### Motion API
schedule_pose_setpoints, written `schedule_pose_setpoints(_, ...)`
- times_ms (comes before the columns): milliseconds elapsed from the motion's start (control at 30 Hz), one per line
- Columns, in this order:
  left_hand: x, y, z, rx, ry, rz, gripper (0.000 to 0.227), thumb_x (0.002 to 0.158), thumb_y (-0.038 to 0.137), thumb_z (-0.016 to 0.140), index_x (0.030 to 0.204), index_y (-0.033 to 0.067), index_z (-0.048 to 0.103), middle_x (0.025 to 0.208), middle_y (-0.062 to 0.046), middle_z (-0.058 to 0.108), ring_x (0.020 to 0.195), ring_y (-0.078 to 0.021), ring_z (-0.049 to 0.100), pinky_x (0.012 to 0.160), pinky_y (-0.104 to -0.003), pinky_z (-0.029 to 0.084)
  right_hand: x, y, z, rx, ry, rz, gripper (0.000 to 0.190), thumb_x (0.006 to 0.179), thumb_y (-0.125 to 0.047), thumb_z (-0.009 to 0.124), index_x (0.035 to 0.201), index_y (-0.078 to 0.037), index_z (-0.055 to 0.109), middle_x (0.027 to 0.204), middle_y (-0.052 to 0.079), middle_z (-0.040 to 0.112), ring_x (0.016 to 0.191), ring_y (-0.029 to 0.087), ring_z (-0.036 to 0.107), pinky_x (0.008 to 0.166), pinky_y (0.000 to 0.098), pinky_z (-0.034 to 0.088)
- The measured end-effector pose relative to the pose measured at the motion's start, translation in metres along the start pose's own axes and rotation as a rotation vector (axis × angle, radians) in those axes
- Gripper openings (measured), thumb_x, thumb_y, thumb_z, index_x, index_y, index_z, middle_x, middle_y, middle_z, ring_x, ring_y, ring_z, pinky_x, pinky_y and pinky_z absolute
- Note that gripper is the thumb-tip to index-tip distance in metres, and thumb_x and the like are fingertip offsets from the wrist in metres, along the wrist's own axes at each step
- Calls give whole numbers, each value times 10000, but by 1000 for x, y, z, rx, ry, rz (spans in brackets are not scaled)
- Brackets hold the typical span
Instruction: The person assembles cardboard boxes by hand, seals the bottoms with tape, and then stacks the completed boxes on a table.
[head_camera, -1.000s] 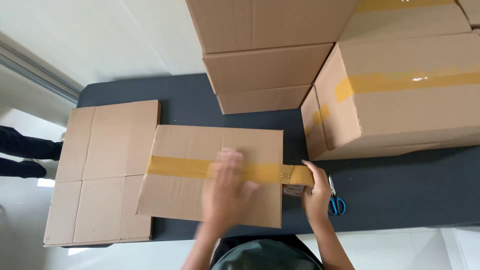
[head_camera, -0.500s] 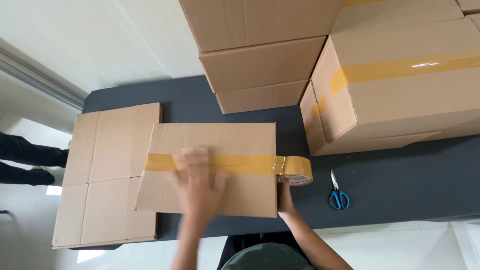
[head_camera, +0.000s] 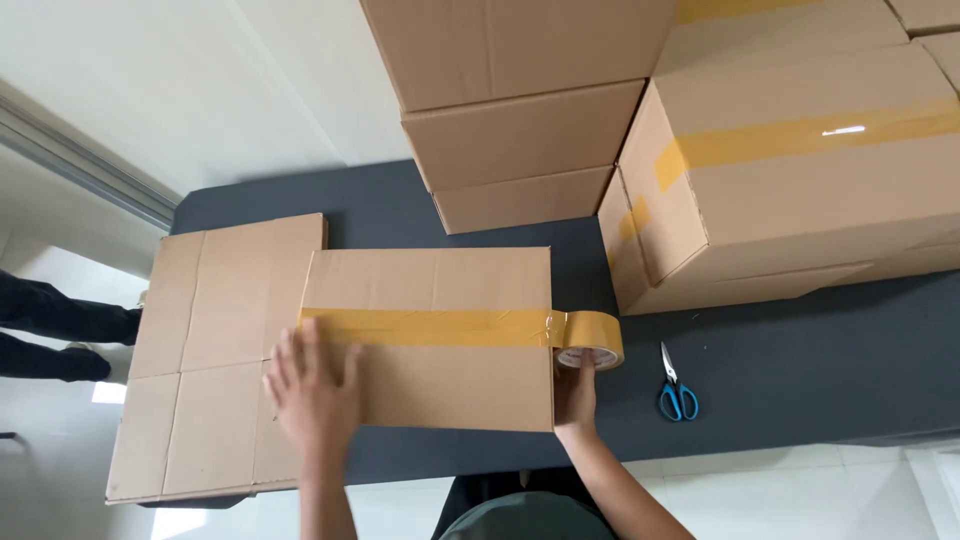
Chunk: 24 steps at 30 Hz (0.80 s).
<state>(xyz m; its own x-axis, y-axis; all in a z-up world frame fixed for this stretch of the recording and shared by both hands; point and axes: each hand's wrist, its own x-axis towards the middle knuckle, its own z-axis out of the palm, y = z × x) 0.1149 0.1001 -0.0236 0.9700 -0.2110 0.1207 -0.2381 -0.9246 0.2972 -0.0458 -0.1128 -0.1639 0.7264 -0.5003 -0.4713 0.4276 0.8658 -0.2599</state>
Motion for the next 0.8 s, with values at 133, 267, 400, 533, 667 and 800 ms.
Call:
schedule_pose_setpoints(133,26,-8,-24,-80,-262,-409,815,739,718,279,1303,145,413,1121,-149,575,1053,-374,513,828,-459,406,-5,5,10,-14,-14,-116,535,817,-475,467,1255,-168,448,1170,72,537,1059,264,520,849,384,402)
schedule_pose_setpoints(267,25,-31,-14,-80,-204,-311,635,843,639,279,798,58,530,812,-199,627,868,-409,557,758,-439,385,-34,-10,60,-191,231,-209,389,832,-326,478,1121,-67,506,1038,116,599,927,257,573,755,344,412)
schedule_pose_setpoints(400,9,-48,7,-282,-287,-368,591,857,605,284,797,69,528,908,-222,641,902,-434,556,768,-448,386,-109,-47,151,-1002,637,-266,475,811,-390,401,1170,-121,557,1199,174,442,1157,255,447,886,378,325)
schedule_pose_setpoints(533,-18,-41,91,-774,-374,-314,495,918,448,277,830,91,609,846,-63,657,794,-160,572,698,-336,430,-127,-50,158,-1396,126,-913,180,824,-60,447,650,-62,405,494,20,316,472,145,262,429,337,244)
schedule_pose_setpoints(667,-34,-26,135,-1067,-489,-400,595,827,528,267,1288,151,268,1320,-47,273,1228,-155,236,1021,-367,195,-114,-24,184,-1691,48,-837,476,815,-134,413,1289,-183,399,687,36,613,433,234,553,440,266,393)
schedule_pose_setpoints(800,-27,-5,73,-1027,-653,-188,651,851,497,168,1420,219,17,1505,55,-49,1378,-103,-126,1092,-345,-122,-100,0,183,-1836,-79,-1019,454,873,-130,454,1318,-140,365,552,12,556,364,231,483,410,288,408)
